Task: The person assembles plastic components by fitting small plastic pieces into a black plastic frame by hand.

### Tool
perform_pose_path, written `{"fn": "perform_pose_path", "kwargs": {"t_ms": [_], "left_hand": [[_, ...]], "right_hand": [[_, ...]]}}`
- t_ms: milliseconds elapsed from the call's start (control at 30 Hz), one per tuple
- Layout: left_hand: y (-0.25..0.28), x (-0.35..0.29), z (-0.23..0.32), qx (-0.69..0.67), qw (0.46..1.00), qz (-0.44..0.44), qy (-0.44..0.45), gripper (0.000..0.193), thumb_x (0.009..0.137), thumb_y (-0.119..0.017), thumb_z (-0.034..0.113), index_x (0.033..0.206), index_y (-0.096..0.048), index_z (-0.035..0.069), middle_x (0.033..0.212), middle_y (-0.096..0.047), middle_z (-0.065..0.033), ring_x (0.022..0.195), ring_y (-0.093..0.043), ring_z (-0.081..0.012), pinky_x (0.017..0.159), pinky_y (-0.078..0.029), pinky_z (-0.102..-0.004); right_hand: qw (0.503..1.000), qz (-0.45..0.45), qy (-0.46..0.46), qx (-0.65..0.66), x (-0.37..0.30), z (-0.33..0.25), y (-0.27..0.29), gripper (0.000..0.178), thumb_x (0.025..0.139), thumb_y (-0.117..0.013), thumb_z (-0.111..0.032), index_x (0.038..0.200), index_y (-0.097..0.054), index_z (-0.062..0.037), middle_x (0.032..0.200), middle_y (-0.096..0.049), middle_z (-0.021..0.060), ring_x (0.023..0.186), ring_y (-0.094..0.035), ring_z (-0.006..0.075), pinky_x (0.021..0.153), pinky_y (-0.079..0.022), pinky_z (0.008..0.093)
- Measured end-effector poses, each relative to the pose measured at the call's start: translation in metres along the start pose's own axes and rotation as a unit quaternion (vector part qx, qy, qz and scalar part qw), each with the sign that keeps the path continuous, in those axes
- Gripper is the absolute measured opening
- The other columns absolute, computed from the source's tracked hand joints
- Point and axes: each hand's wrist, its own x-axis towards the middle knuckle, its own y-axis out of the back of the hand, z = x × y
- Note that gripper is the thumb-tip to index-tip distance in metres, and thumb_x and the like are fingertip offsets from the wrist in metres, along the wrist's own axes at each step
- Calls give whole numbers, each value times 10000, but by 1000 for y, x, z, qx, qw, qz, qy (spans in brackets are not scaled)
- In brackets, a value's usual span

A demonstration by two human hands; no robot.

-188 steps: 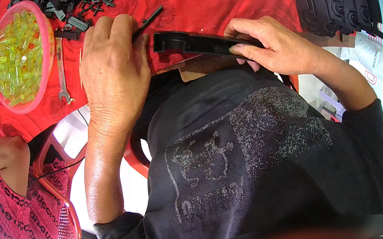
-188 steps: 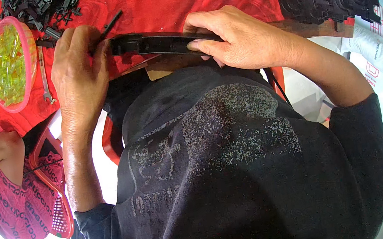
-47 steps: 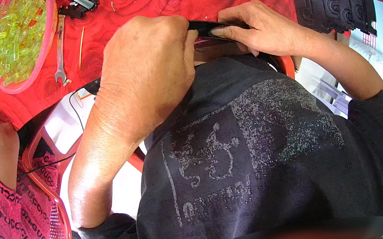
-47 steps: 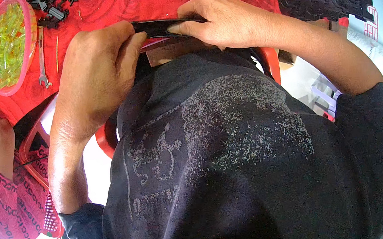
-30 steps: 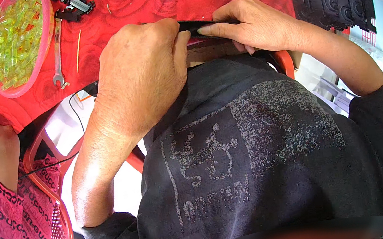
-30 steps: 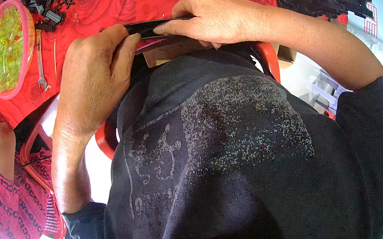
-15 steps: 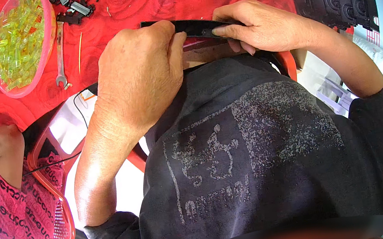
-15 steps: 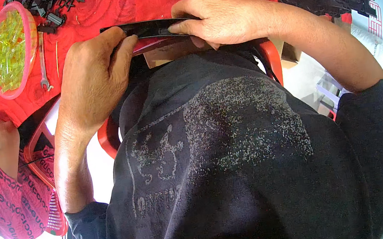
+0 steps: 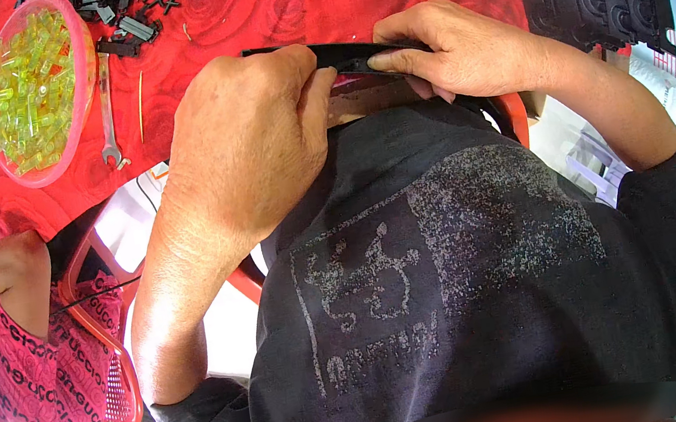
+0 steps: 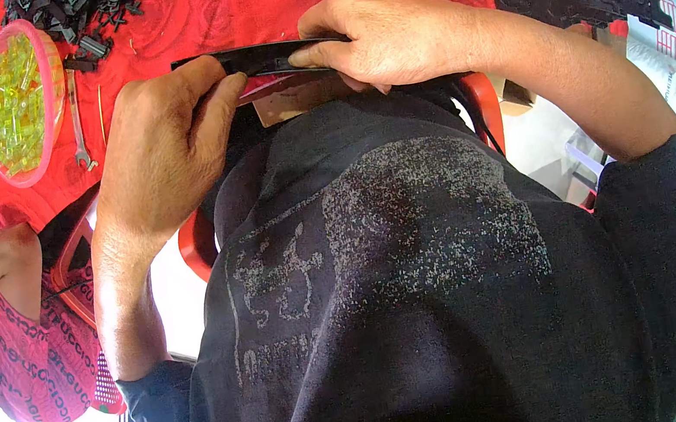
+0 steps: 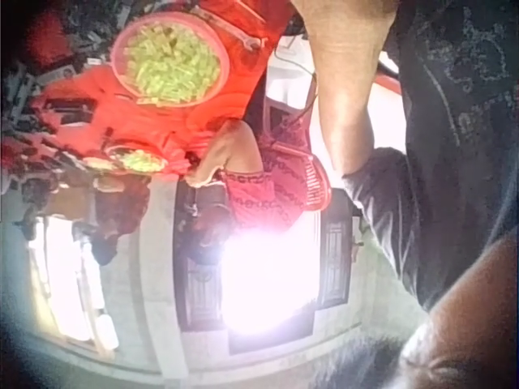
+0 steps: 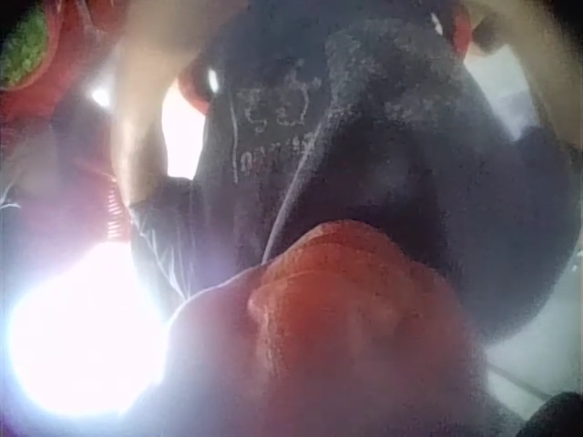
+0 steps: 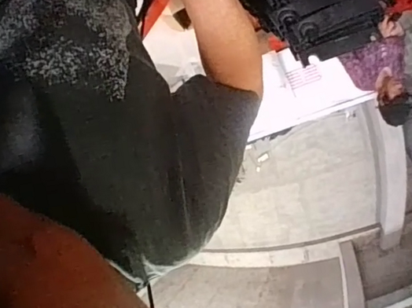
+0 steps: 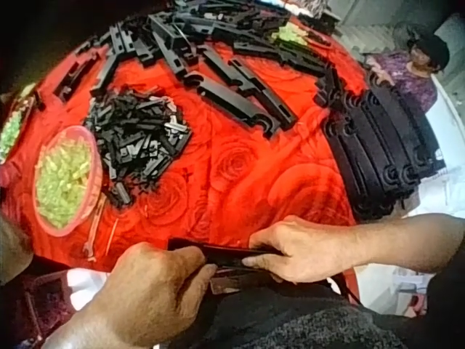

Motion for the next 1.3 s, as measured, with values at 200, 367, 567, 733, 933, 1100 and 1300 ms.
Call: {"fn": "perform_pose_path", "kwargs": {"t_ms": [200, 367, 567, 733, 933, 1100, 1300], "left_hand": [[1, 5, 0, 7, 1000, -21, -9, 231, 919, -645, 169, 768, -669, -4, 694, -634, -236, 704, -658, -435, 664, -530, -518], [-1, 8, 1, 5, 1000, -15, -21, 215, 898, -647, 140, 752, -660, -18, 693, -627, -247, 706, -654, -441, 669, -527, -516], [-3, 8, 7, 13, 1000, -9, -18, 200, 884, -644, 126, 745, -643, -18, 687, -623, -251, 705, -656, -447, 661, -531, -523], [-14, 6, 11, 37, 999, -8, -4, 184, 890, -637, 121, 753, -626, -2, 687, -628, -251, 686, -655, -456, 638, -532, -534], [-2, 5, 14, 16, 999, -9, 44, 247, 930, -648, 165, 756, -605, -5, 656, -586, -253, 671, -630, -462, 593, -489, -531], [15, 3, 15, -17, 998, -41, 55, 248, 916, -664, 147, 739, -608, -18, 677, -581, -269, 688, -628, -457, 608, -480, -530], [7, 7, 10, -6, 999, -52, 14, 226, 905, -663, 136, 754, -636, -30, 708, -604, -272, 714, -633, -460, 642, -499, -519]], "right_hand": [[1000, 13, 13, -10, 1, 2, -2, 338, 1033, -574, -283, 942, -661, 31, 587, -613, 110, 530, -646, 203, 547, -518, 373], [998, 26, 33, -42, 1, 5, -1, 341, 1022, -583, -287, 986, -681, 37, 635, -640, 180, 608, -688, 293, 631, -540, 420], [992, 65, 80, -72, 2, 8, -2, 327, 989, -615, -273, 1006, -693, 44, 828, -676, 278, 840, -697, 425, 773, -540, 474], [981, 105, 130, -98, 2, 18, -10, 310, 969, -633, -257, 994, -695, 46, 867, -673, 294, 888, -681, 453, 804, -534, 498], [988, 88, 112, -60, 2, 13, -5, 304, 963, -633, -253, 971, -703, 44, 867, -670, 298, 890, -680, 455, 805, -536, 500], [990, 69, 93, -75, 4, 12, -4, 326, 966, -623, -275, 965, -715, 37, 858, -673, 294, 874, -688, 445, 796, -539, 496], [983, 98, 125, -87, 4, 14, -9, 325, 965, -622, -273, 977, -715, 39, 853, -675, 291, 862, -688, 448, 796, -539, 496]]}}
